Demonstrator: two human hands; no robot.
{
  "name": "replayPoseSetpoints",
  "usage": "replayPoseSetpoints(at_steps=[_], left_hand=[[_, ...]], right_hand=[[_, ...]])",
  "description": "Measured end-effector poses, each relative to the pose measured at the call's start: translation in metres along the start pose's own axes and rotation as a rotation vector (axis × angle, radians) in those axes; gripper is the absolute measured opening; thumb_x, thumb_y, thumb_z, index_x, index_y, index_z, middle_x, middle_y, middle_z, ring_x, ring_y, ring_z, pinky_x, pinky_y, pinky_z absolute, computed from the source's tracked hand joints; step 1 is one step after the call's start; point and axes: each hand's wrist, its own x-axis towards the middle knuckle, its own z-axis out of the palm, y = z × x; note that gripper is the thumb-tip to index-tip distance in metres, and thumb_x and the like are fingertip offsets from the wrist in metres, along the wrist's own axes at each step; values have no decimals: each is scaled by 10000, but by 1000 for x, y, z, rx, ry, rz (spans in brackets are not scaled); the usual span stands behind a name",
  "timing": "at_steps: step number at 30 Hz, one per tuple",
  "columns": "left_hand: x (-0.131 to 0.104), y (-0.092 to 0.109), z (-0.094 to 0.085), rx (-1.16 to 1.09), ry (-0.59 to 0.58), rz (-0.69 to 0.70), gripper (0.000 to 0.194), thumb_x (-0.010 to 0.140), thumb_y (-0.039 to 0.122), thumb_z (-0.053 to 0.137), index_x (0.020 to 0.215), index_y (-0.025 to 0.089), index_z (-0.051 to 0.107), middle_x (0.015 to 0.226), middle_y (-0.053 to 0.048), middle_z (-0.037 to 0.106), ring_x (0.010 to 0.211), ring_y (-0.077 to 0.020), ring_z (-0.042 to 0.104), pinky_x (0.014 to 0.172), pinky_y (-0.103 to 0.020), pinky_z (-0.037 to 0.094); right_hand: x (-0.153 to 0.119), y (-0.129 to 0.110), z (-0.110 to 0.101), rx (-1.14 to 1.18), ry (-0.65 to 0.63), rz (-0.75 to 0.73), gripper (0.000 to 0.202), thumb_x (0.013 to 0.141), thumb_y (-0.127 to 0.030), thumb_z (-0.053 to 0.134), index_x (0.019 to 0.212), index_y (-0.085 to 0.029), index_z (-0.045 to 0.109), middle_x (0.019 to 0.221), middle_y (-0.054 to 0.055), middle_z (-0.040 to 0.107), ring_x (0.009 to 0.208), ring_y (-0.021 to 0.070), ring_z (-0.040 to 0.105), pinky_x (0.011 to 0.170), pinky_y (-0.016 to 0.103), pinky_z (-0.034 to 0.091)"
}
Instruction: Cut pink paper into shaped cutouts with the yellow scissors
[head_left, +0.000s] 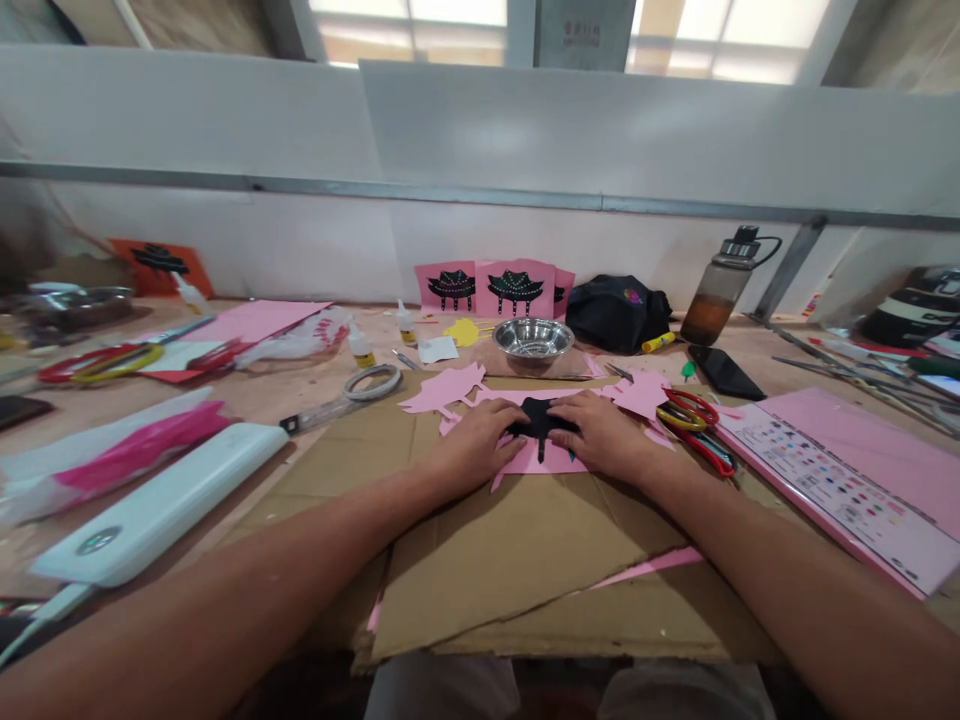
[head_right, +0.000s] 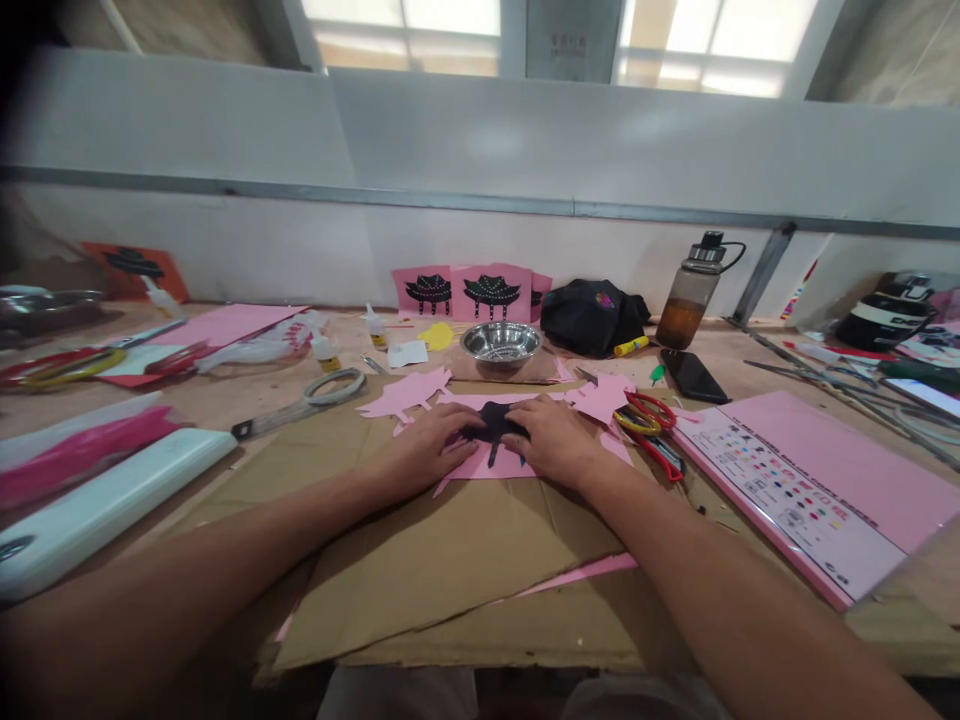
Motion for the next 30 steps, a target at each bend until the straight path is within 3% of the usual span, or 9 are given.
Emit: replayPoseSetpoints(at_steps=[13,20,30], left_hand=[[1,2,1,83,-13,32,242,856,186,551,1026,188,723,1122,-120,692,1078,-270,609,978,-429,473],[0,-1,2,123,26,31,239,852,245,606,1058,179,706,1148,-134,679,1101,-290,597,988,-462,472],[2,-5,6,225,-9,6,298,863,270,615,1125,159,707,1217,-128,675,1163,-274,591,1043,-436,456]], right_hand=[[-1,-3,2,-45,-38,58,352,941,-323,562,1241,-193,695,1278,117,675,1168,279,620,1043,450,453],[-1,-5,3,-25,-32,75,358,949,-304,545,1239,-156,696,1305,139,656,1207,292,606,1061,466,450],[-1,-4,4,4,-51,81,395,962,-306,507,1292,-156,664,1356,122,626,1242,272,589,1087,439,439]])
